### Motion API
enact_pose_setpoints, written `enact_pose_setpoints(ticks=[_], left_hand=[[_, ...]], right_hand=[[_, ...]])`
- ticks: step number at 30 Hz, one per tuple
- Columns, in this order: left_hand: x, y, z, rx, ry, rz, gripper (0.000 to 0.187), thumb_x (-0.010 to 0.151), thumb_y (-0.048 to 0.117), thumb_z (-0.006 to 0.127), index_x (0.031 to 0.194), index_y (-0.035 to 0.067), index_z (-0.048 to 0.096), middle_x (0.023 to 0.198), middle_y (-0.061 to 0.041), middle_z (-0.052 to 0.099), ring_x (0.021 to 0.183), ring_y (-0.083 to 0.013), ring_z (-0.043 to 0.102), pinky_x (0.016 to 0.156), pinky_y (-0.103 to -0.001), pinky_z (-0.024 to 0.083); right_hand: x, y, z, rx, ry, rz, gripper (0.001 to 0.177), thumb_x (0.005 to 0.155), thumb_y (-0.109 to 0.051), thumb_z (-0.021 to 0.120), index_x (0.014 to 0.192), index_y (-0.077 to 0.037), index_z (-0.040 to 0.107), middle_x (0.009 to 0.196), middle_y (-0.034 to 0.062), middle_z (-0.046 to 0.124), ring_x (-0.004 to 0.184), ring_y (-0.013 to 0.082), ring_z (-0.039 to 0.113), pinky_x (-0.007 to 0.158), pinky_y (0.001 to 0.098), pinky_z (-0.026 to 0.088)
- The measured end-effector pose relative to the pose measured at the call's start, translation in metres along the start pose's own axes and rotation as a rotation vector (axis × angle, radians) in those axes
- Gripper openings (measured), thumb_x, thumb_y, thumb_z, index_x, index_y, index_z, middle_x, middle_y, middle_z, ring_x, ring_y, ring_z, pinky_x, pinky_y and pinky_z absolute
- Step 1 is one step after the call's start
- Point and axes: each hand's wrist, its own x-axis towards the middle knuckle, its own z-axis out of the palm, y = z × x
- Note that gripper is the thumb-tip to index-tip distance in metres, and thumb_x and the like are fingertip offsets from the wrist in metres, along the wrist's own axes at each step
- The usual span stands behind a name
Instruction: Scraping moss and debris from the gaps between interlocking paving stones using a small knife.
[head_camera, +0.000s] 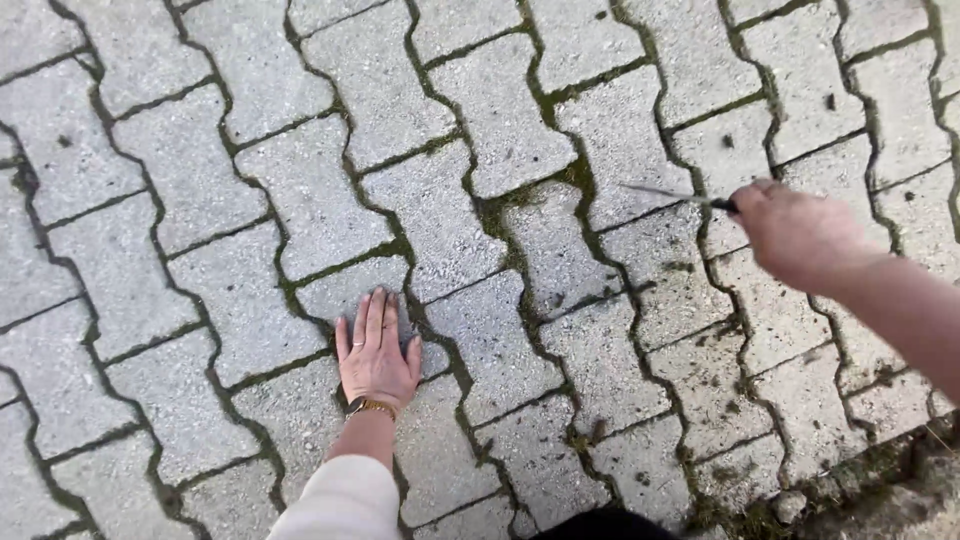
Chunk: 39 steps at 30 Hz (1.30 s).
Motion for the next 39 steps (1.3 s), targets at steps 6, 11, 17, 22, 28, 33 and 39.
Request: enact_pose_setpoints(ticks=[6, 11, 17, 22, 28, 33, 39], left_hand=[[-0.005, 0.003, -0.007, 0.028, 0.076, -0.003, 0.079, 0.092, 0.054, 0.042, 0.16, 0.013, 0.038, 0.17, -0.001, 0.03, 0.156, -0.0205, 0.026, 0.125, -0.054, 0.017], [-0.009, -0.001, -0.001, 0.068, 0.022, -0.002, 0.08, 0.094, 0.056, 0.035, 0.162, 0.014, 0.027, 0.172, -0.001, 0.019, 0.158, -0.0211, 0.016, 0.126, -0.056, 0.01], [-0.01, 0.005, -0.008, 0.09, -0.022, 0.011, 0.079, 0.094, 0.055, 0.036, 0.162, 0.016, 0.025, 0.171, -0.005, 0.018, 0.159, -0.0239, 0.014, 0.127, -0.057, 0.009], [0.0, 0.008, -0.004, 0.159, -0.078, -0.049, 0.082, 0.093, 0.057, 0.036, 0.163, 0.019, 0.018, 0.173, -0.006, 0.011, 0.16, -0.0236, 0.006, 0.128, -0.057, 0.004], [0.012, 0.018, -0.057, 0.173, -0.306, 0.001, 0.074, 0.102, 0.053, 0.028, 0.164, 0.019, 0.01, 0.173, -0.007, 0.001, 0.158, -0.0252, 0.002, 0.125, -0.057, 0.006], [0.038, 0.028, -0.093, 0.291, -0.575, -0.005, 0.071, 0.099, 0.052, 0.045, 0.16, 0.021, 0.026, 0.168, -0.007, 0.021, 0.154, -0.023, 0.025, 0.125, -0.051, 0.021], [0.086, 0.054, -0.015, 0.264, -0.122, 0.289, 0.012, 0.086, 0.034, 0.057, 0.088, 0.024, 0.064, 0.087, 0.002, 0.065, 0.087, -0.0203, 0.07, 0.093, -0.044, 0.046]], right_hand=[[-0.053, 0.036, -0.012, 0.1, 0.102, -0.083, 0.03, 0.114, -0.035, 0.032, 0.138, -0.019, 0.042, 0.068, 0.0052, 0.066, 0.045, 0.0162, 0.064, 0.035, 0.0261, 0.054], [-0.061, 0.018, 0.08, 0.245, -0.205, -0.151, 0.023, 0.114, -0.033, 0.037, 0.112, -0.023, 0.058, 0.076, -0.0021, 0.073, 0.051, 0.0098, 0.067, 0.043, 0.0173, 0.06], [-0.022, -0.023, 0.154, 0.509, -0.232, -0.275, 0.026, 0.108, -0.03, 0.039, 0.111, -0.017, 0.062, 0.085, 0.0019, 0.071, 0.068, 0.0131, 0.071, 0.065, 0.0241, 0.064], [-0.05, -0.047, 0.146, 0.989, -0.444, -0.262, 0.03, 0.106, -0.018, 0.043, 0.112, -0.003, 0.068, 0.067, 0.0033, 0.055, 0.049, 0.0114, 0.047, 0.044, 0.0192, 0.04], [-0.08, -0.066, 0.127, 1.546, -0.479, -0.181, 0.025, 0.107, -0.015, 0.045, 0.101, 0.004, 0.061, 0.059, 0.0109, 0.041, 0.04, 0.0196, 0.037, 0.029, 0.029, 0.031], [-0.1, -0.053, 0.039, 1.41, -0.225, -0.548, 0.025, 0.104, -0.016, 0.048, 0.104, -0.002, 0.068, 0.055, 0.0044, 0.052, 0.042, 0.0128, 0.049, 0.039, 0.0238, 0.041], [0.015, -0.076, 0.086, 0.92, -0.135, -0.398, 0.043, 0.1, -0.049, 0.045, 0.126, -0.019, 0.063, 0.099, 0.0103, 0.08, 0.107, 0.0375, 0.073, 0.096, 0.0519, 0.055]])
